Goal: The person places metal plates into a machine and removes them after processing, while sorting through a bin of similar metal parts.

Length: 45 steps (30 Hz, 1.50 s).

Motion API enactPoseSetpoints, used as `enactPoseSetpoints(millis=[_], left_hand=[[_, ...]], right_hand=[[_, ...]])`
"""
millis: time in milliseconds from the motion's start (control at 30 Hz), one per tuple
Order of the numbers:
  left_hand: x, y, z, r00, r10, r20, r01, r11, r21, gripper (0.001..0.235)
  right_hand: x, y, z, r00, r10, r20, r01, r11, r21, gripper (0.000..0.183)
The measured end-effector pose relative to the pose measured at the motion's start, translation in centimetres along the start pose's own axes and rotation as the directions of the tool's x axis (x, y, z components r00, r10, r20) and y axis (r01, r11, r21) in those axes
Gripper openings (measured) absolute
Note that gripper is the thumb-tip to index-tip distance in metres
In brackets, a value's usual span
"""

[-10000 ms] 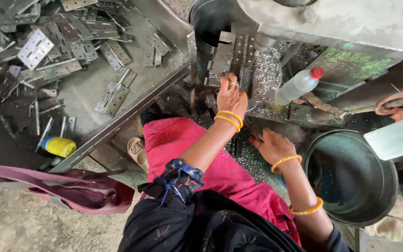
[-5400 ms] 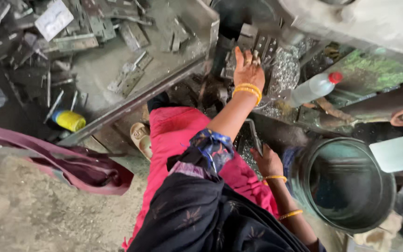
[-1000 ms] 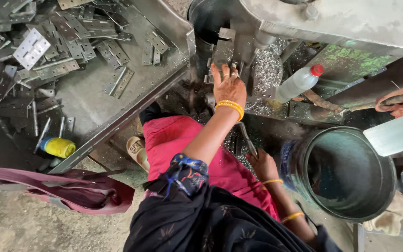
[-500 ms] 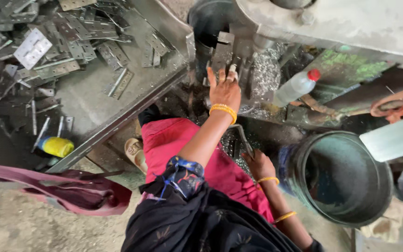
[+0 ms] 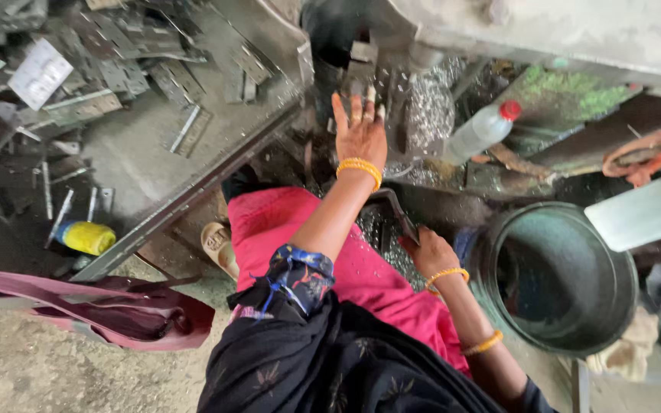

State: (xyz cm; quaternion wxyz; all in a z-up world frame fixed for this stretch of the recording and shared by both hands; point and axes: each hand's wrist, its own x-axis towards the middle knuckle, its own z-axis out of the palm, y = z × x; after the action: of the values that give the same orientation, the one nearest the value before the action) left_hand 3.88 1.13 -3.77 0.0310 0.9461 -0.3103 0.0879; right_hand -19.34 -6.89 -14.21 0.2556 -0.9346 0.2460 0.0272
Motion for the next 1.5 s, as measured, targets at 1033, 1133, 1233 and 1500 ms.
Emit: enactPoseSetpoints(millis=[1033, 1133, 1233, 1500], left_hand=[[3.8, -0.4, 2.0, 0.990, 0.076, 0.118, -0.100, 0.971, 0.216, 0.052], [3.4, -0.4, 2.3, 0.979, 0.027, 0.204, -0.076, 0.969, 0.233, 0.052], [3.6, -1.4, 3.0, 0.994, 0.050, 0.095, -0.072, 0.965, 0.253, 0.054], [-1.7, -14.3, 6.5, 0.923, -0.052, -0.380, 0.045, 0.999, -0.028, 0.047]], right_hand=[[2.1, -3.7, -1.8, 0.975, 0.191, 0.115, -0.196, 0.980, 0.038, 0.050], [-0.5, -2.3, 0.9, 0.963, 0.237, 0.126, -0.251, 0.962, 0.105, 0.047], [0.1, -1.4, 1.5, 0.950, 0.263, 0.166, -0.288, 0.946, 0.150, 0.045], [-2.3, -7.5, -5.3, 0.975, 0.066, -0.214, -0.051, 0.996, 0.079, 0.042]])
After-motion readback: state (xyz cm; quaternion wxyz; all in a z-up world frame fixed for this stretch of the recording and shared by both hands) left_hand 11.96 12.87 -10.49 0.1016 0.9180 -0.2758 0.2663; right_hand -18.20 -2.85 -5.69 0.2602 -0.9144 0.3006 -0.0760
